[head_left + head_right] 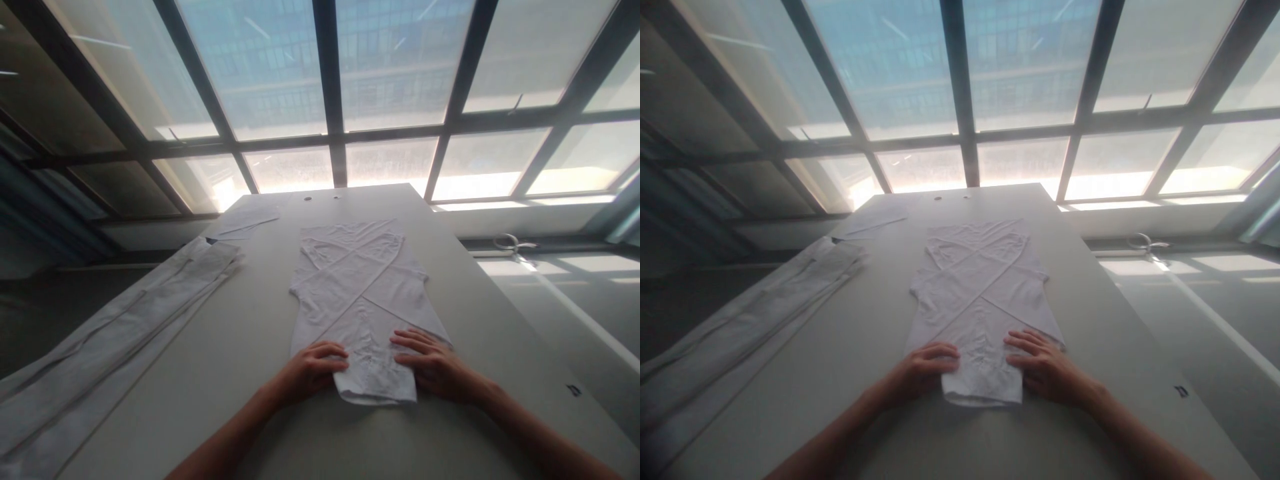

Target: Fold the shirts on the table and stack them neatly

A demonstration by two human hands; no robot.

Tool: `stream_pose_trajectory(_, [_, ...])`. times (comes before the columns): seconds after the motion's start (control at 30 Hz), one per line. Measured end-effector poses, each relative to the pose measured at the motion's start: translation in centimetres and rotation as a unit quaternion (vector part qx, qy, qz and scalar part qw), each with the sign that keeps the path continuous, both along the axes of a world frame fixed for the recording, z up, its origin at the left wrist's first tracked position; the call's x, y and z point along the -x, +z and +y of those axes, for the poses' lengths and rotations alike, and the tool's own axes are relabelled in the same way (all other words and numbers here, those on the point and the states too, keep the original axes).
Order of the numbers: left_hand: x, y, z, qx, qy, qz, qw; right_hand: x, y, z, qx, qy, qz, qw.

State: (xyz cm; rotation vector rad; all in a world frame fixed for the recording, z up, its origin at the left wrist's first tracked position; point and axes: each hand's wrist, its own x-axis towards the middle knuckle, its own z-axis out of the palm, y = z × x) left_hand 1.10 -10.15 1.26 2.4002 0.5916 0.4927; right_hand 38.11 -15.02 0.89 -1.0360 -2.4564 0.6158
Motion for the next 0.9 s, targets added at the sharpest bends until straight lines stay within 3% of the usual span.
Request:
stream_pose_trajectory(0.13, [-0.3,0.2,-0.3,0.039,0.085,-0.048,0.994,0.4,-0.4,0.4,-0.002,-0.024,0.079,0.997])
stream_pose_trajectory(0.23, [-0.7,0.4,-0.3,0.083,0.140,-0.062,0.985,0.9,-0.2,0.7,0.040,-0.067,0.136,0.988])
stream_pose_trajectory(0.43, [-1.6,0.4,0.1,0.121,0.260,-0.066,0.956,2.1,-0.9,2.0,0.116,-0.229,0.149,0.955])
stream_pose_trajectory(0.53, [-2.0,0.3,0.2,0.160,0.306,-0.057,0.937,2.3,-1.2,2.7,0.131,-0.262,0.160,0.943])
stream_pose_trajectory(0.73, [-2.5,0.3,0.5,0.139,0.345,-0.044,0.927,2.6,-1.4,3.1,0.130,-0.293,0.173,0.931])
stream_pose_trajectory(0.9, [-2.9,-0.2,0.9,0.148,0.371,-0.054,0.915,2.7,-1.7,2.5,0.100,-0.314,0.106,0.938])
